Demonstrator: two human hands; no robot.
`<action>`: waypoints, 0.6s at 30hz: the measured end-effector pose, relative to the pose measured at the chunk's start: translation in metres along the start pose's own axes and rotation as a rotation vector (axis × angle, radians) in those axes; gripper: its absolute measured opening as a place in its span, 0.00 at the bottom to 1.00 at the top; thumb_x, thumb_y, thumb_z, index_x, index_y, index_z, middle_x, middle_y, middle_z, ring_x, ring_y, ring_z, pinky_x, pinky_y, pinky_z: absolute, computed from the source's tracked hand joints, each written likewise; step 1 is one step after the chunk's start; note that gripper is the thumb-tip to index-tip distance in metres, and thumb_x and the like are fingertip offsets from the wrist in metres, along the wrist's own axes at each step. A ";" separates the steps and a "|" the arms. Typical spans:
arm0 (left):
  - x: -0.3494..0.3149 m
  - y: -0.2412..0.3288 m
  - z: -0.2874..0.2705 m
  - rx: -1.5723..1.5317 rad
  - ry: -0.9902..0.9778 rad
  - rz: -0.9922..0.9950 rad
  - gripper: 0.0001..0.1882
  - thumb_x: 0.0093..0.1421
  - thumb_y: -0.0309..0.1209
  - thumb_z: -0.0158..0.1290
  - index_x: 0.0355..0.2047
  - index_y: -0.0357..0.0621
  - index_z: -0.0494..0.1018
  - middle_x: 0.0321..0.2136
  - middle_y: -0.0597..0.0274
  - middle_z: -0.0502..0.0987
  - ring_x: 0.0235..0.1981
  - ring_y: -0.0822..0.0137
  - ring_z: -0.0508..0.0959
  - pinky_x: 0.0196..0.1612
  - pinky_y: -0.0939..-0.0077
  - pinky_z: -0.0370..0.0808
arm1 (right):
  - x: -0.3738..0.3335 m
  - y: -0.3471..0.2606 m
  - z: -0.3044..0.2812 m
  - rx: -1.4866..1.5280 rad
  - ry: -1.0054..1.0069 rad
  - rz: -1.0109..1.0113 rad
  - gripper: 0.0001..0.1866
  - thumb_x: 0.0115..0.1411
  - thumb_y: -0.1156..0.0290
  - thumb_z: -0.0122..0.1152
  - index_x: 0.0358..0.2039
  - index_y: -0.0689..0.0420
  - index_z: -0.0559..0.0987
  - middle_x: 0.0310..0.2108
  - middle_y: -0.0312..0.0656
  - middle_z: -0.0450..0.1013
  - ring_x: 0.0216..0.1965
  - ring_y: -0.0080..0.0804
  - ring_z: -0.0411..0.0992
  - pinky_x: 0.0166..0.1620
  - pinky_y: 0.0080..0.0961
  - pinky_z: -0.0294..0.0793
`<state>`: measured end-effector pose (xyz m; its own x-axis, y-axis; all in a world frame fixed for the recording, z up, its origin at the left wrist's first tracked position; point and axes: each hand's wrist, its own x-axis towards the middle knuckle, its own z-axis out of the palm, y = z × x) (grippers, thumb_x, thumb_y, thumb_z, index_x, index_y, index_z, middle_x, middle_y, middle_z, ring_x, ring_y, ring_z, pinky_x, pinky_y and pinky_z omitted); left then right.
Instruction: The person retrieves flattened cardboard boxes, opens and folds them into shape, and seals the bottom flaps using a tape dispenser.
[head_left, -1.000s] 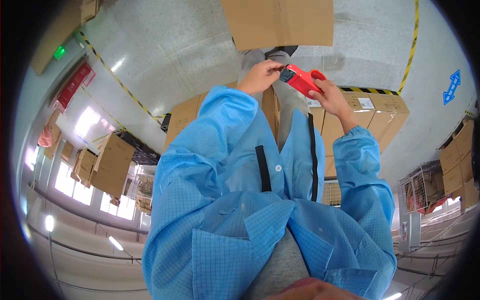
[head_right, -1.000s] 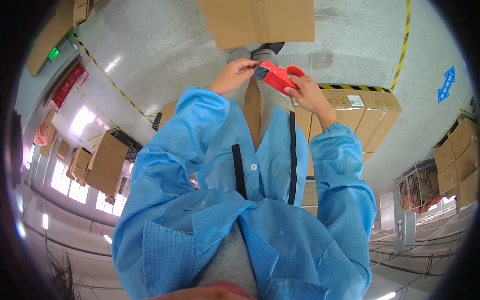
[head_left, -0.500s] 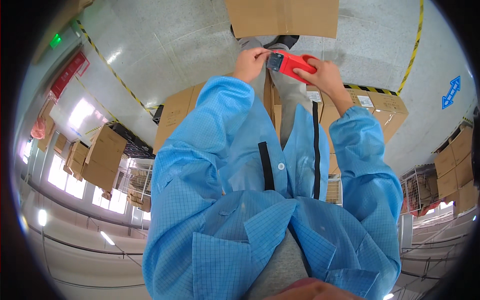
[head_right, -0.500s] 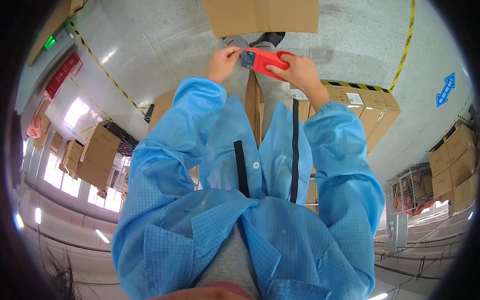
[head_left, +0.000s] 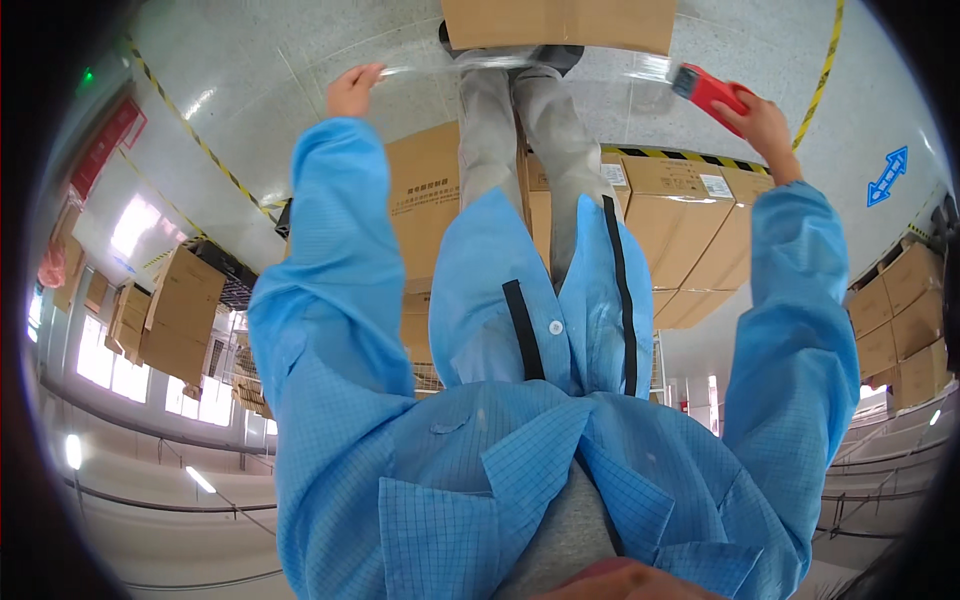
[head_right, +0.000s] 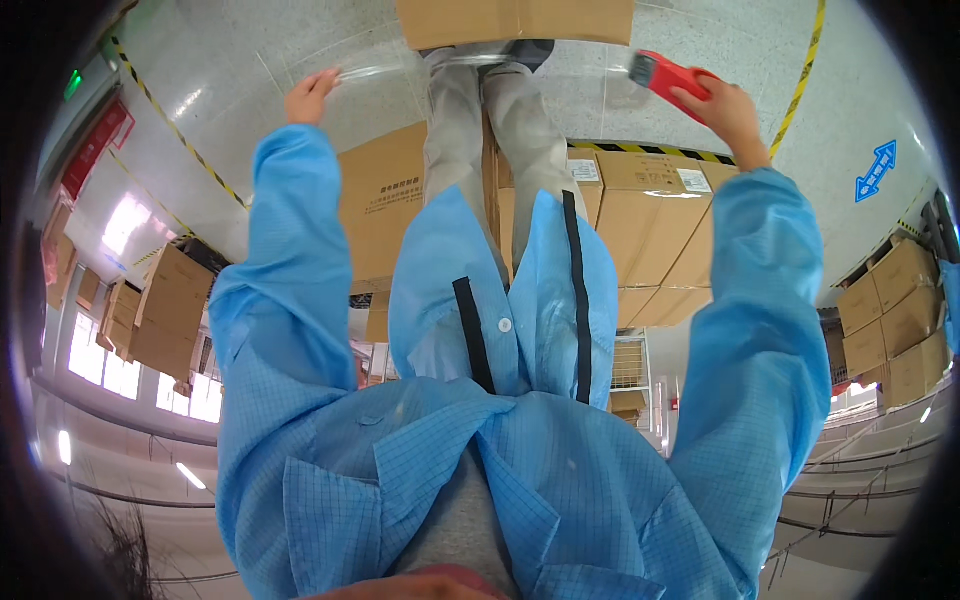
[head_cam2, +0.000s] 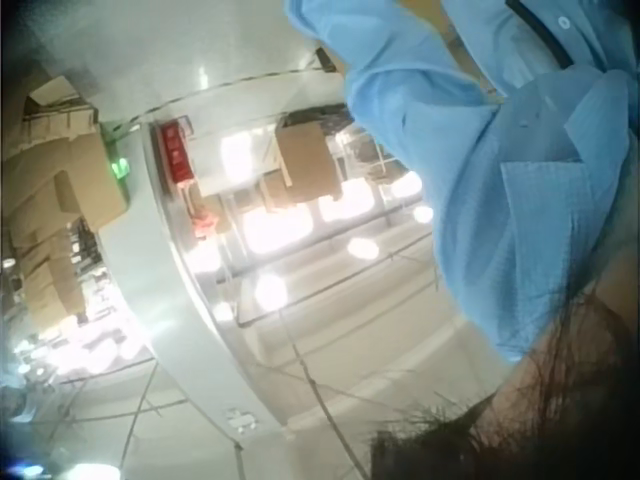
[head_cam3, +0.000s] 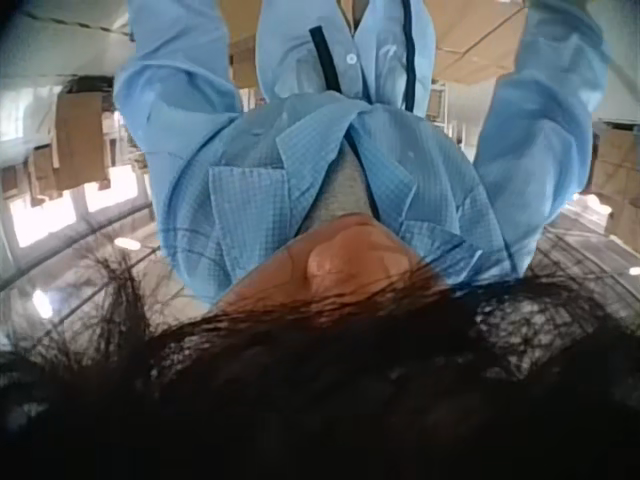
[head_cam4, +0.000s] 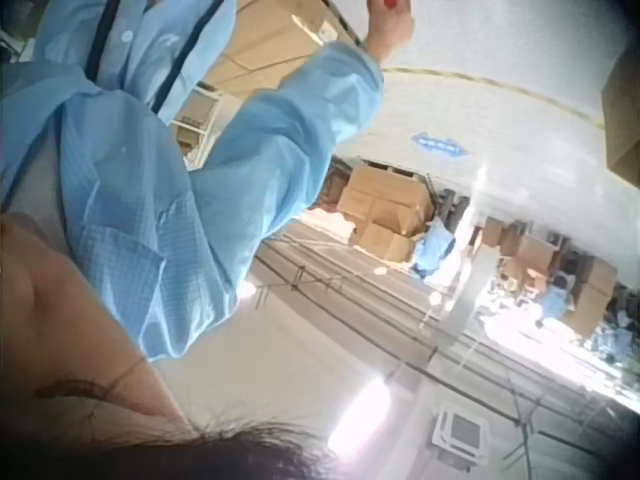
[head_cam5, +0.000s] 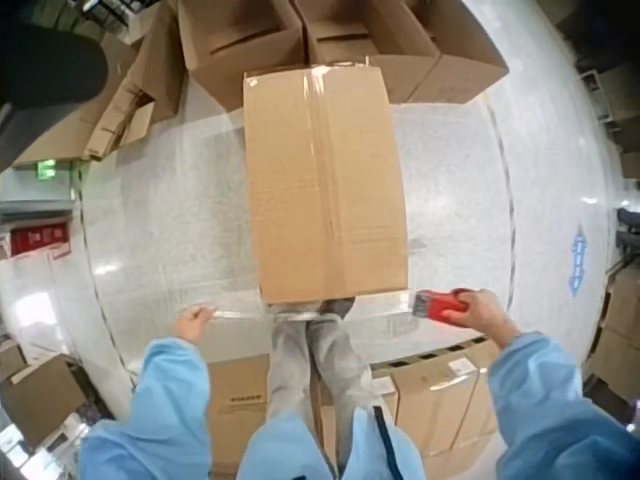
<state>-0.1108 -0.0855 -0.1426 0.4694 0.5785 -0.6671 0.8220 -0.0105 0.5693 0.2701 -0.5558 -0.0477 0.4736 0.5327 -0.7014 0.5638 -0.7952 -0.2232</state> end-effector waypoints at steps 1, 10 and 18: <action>0.005 -0.012 -0.011 -0.003 -0.060 0.008 0.14 0.61 0.37 0.53 0.40 0.41 0.79 0.34 0.64 0.81 0.36 0.72 0.77 0.44 0.77 0.72 | 0.001 0.012 -0.006 -0.102 -0.061 0.043 0.27 0.55 0.39 0.54 0.43 0.47 0.79 0.28 0.46 0.78 0.30 0.46 0.76 0.35 0.39 0.75; 0.023 0.006 0.068 -0.028 -0.021 -0.121 0.17 0.54 0.43 0.59 0.36 0.42 0.81 0.30 0.65 0.81 0.34 0.72 0.77 0.41 0.75 0.72 | 0.026 0.014 0.015 -0.312 -0.165 0.253 0.26 0.56 0.40 0.51 0.41 0.46 0.81 0.30 0.48 0.78 0.33 0.47 0.77 0.37 0.41 0.75; 0.027 -0.028 0.097 0.063 0.006 -0.107 0.14 0.53 0.42 0.60 0.30 0.44 0.82 0.25 0.65 0.81 0.29 0.72 0.77 0.38 0.76 0.72 | 0.046 0.018 0.037 -0.360 -0.151 0.293 0.27 0.56 0.40 0.52 0.42 0.47 0.82 0.31 0.47 0.79 0.35 0.45 0.78 0.38 0.40 0.76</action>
<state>-0.0898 -0.1487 -0.2228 0.3764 0.5836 -0.7196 0.8859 0.0005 0.4638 0.2771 -0.5557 -0.1088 0.5592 0.2326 -0.7957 0.6323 -0.7405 0.2279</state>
